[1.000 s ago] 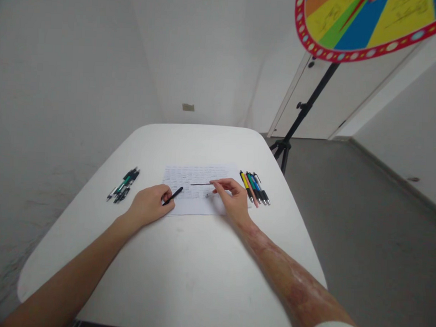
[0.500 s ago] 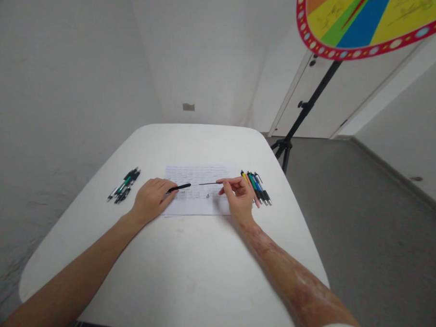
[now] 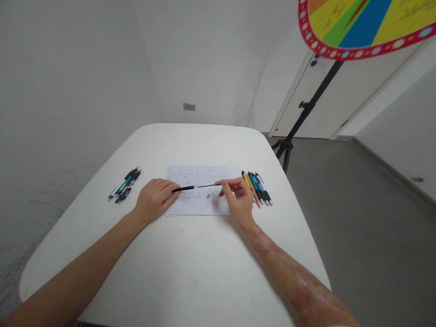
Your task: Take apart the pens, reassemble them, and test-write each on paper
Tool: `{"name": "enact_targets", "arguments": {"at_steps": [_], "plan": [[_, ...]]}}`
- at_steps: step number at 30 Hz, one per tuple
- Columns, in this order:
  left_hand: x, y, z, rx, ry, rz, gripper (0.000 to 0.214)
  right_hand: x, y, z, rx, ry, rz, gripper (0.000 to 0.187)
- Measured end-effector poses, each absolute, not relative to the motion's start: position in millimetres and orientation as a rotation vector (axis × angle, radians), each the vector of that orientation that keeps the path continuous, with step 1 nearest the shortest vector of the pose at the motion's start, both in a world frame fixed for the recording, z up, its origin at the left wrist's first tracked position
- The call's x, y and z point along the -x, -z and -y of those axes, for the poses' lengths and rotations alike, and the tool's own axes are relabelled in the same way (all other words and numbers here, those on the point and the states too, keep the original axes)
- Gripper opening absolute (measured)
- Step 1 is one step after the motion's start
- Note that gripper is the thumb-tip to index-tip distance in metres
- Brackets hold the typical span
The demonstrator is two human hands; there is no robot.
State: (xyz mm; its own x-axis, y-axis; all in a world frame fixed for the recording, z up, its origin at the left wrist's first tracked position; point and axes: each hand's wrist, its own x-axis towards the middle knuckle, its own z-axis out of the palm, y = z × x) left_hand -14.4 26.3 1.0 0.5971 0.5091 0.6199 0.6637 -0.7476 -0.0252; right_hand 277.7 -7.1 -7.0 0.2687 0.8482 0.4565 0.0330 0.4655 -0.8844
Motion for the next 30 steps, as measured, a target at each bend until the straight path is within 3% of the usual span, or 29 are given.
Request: {"name": "enact_targets", "arguments": {"at_steps": [14, 30], "plan": [[7, -6, -20, 2.597, 0.948, 0.784, 0.012, -275, 8, 13, 0.996, -0.639, 1.612, 0.019], [4, -6, -16, 2.637, 0.929, 0.73, 0.009, -276, 10, 15, 0.97, -0.563, 1.719, 0.016]]}}
